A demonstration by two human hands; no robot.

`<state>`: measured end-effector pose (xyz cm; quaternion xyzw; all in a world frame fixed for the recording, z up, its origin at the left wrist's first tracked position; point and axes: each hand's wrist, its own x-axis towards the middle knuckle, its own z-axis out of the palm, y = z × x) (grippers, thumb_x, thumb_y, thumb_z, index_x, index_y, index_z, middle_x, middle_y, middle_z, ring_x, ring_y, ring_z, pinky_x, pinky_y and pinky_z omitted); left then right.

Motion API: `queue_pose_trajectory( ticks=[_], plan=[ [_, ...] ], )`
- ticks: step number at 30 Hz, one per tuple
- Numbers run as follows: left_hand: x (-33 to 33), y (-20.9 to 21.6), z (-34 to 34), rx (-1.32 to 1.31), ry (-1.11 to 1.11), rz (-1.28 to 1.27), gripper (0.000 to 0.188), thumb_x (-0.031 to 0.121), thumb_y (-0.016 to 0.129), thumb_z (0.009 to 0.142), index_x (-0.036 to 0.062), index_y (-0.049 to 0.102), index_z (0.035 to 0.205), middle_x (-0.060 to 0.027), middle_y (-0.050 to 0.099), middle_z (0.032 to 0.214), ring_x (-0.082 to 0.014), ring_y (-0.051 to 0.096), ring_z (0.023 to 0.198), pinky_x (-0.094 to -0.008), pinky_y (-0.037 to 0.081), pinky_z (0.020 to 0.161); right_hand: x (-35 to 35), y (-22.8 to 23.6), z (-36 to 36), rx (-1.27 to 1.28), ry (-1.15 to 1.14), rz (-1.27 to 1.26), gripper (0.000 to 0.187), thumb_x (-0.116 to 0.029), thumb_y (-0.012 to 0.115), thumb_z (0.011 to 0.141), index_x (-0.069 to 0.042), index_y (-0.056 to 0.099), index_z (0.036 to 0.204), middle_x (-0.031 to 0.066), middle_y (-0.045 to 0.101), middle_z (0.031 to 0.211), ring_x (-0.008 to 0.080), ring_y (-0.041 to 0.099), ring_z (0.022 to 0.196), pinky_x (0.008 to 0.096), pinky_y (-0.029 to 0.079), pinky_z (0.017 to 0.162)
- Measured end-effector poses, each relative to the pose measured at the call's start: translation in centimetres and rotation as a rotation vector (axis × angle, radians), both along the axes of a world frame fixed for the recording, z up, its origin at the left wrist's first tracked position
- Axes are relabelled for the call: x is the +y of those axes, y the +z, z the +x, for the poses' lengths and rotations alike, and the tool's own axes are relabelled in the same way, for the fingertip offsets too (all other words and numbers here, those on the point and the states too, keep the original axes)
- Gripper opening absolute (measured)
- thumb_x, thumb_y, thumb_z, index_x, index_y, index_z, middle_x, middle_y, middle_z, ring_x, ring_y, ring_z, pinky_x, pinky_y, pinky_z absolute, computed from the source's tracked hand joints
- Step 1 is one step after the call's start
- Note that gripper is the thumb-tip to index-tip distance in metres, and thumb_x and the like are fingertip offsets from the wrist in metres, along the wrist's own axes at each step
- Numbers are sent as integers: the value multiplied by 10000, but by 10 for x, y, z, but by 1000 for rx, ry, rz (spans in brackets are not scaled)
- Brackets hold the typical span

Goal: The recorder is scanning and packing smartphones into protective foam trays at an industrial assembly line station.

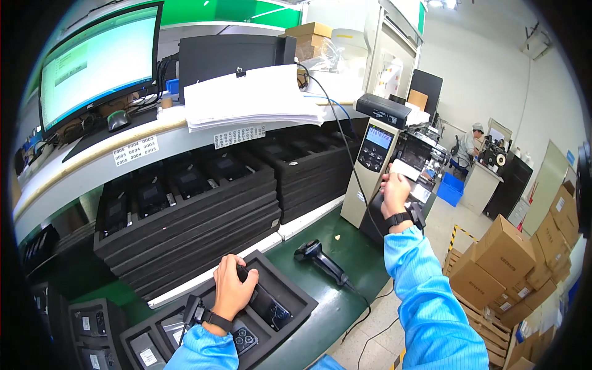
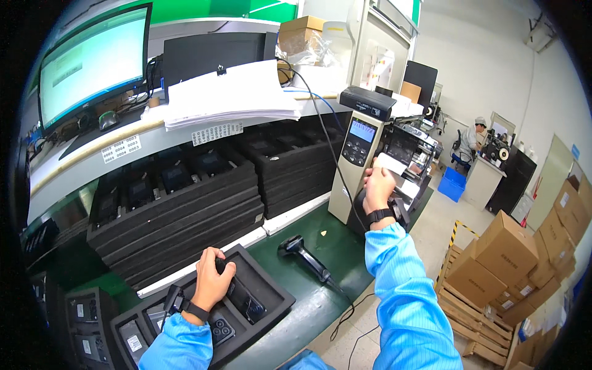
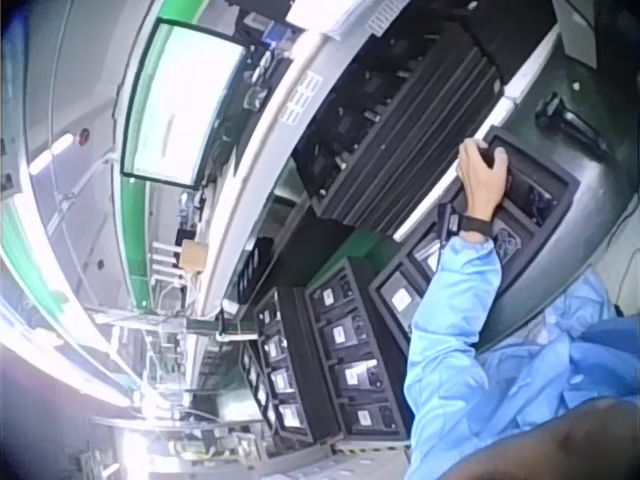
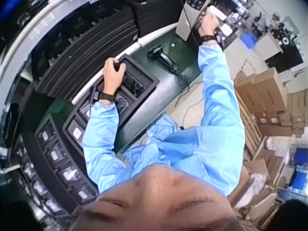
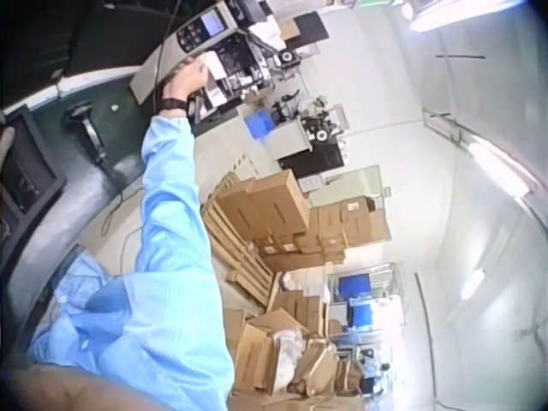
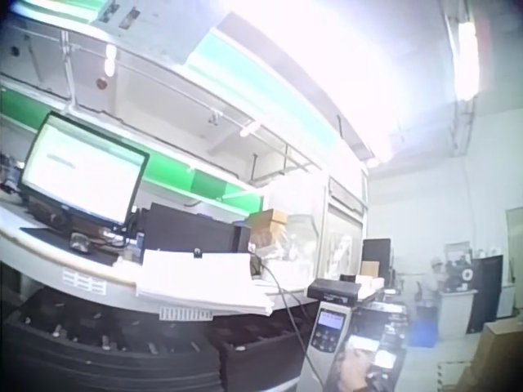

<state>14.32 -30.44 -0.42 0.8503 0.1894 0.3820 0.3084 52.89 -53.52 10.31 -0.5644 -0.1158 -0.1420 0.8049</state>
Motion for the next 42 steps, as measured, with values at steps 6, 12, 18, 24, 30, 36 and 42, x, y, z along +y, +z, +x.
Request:
queue_pose_trajectory(
  ticks=[6,12,18,24,30,36,42],
  plan=[
    [-1,2,1,10,-9,-24,324,248,701,825,41,542,1017,-145,569,1017,-356,564,1017,-444,405,918,-32,-54,28,-115,-341,-236,373,-248,626,962,-17,579,673,63,576,569,185,548,475,369,414,465],
    [1,1,-1,43,-32,-46,347,287,716,828,64,546,1033,-129,577,1035,-344,566,1063,-460,381,963,-25,-86,-92,269,51,-208,267,-260,648,993,-21,711,1095,30,624,719,98,535,496,250,392,391],
    [-1,1,-1,31,-31,-43,349,284,716,824,63,544,1034,-127,578,1035,-347,566,1051,-459,383,957,-19,-29,-46,159,91,-134,548,-455,662,981,-24,591,1311,31,648,906,80,567,573,222,420,455],
    [2,-3,-4,43,-14,-45,336,268,718,816,53,545,1009,-125,578,1032,-342,571,1040,-453,391,944,2,5,-19,106,-48,-204,545,-457,707,949,28,639,1187,26,644,826,85,568,549,233,392,426],
    [1,0,1,13,-28,-47,326,249,717,819,53,541,1011,-127,575,1014,-342,571,1012,-445,392,937,-14,-4,11,-20,-338,-262,248,-211,685,926,31,741,923,56,679,706,113,601,534,270,464,501],
    [0,1,2,22,-25,-28,330,262,706,822,53,539,1015,-131,568,1013,-340,564,1016,-444,388,932,-17,-15,-22,83,-118,-276,351,-338,697,932,8,704,996,45,658,745,105,575,523,248,417,450],
    [-1,3,0,5,-18,-19,332,234,699,826,36,519,1023,-153,564,1006,-371,565,995,-435,424,895,-7,14,2,26,-97,-125,362,-340,669,981,19,710,996,67,685,772,104,586,536,257,407,446]
  ],
)
